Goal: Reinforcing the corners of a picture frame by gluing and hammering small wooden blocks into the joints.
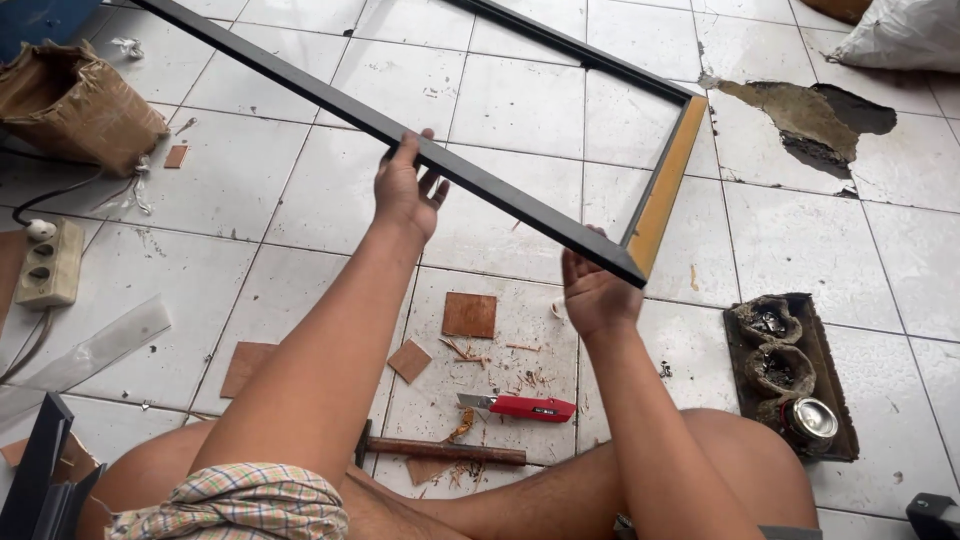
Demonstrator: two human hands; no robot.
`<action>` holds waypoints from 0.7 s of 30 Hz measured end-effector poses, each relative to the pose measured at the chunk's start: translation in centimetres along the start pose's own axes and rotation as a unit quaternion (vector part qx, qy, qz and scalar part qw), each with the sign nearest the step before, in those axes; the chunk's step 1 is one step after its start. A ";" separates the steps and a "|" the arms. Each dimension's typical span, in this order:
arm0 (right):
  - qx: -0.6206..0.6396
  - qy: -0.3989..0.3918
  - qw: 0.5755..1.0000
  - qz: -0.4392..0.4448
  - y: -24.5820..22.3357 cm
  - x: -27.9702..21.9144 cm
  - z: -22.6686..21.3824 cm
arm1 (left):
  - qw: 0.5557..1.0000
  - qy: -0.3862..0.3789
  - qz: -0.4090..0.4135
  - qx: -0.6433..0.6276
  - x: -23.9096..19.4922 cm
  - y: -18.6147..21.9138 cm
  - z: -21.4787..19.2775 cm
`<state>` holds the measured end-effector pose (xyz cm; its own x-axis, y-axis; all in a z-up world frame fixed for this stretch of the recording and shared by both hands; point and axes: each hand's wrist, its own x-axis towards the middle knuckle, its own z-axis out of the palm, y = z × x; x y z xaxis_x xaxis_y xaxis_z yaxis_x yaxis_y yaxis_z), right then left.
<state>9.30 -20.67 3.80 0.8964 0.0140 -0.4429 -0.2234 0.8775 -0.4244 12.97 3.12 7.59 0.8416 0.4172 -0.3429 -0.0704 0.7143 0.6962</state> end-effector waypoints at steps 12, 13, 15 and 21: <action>-0.165 -0.119 0.978 0.038 -0.4 -0.7 0.3 | 0.998 -0.003 0.036 -0.050 0.3 3.7 -6.9; -0.165 -0.121 0.978 0.039 0.2 -0.7 0.4 | 0.998 -0.002 0.038 -0.050 0.4 4.0 -7.4; -0.186 -0.121 0.975 0.030 1.5 -0.8 0.4 | 0.999 0.005 0.022 -0.033 0.6 4.3 -8.7; -0.212 -0.122 0.969 0.035 3.5 -1.7 3.4 | 0.999 0.035 0.023 -0.030 3.8 4.3 -11.6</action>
<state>8.33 -15.99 5.73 0.9255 0.2242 -0.3052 -0.3780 0.5949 -0.7094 9.67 14.30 1.96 0.7978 0.4870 -0.3554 -0.1423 0.7249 0.6740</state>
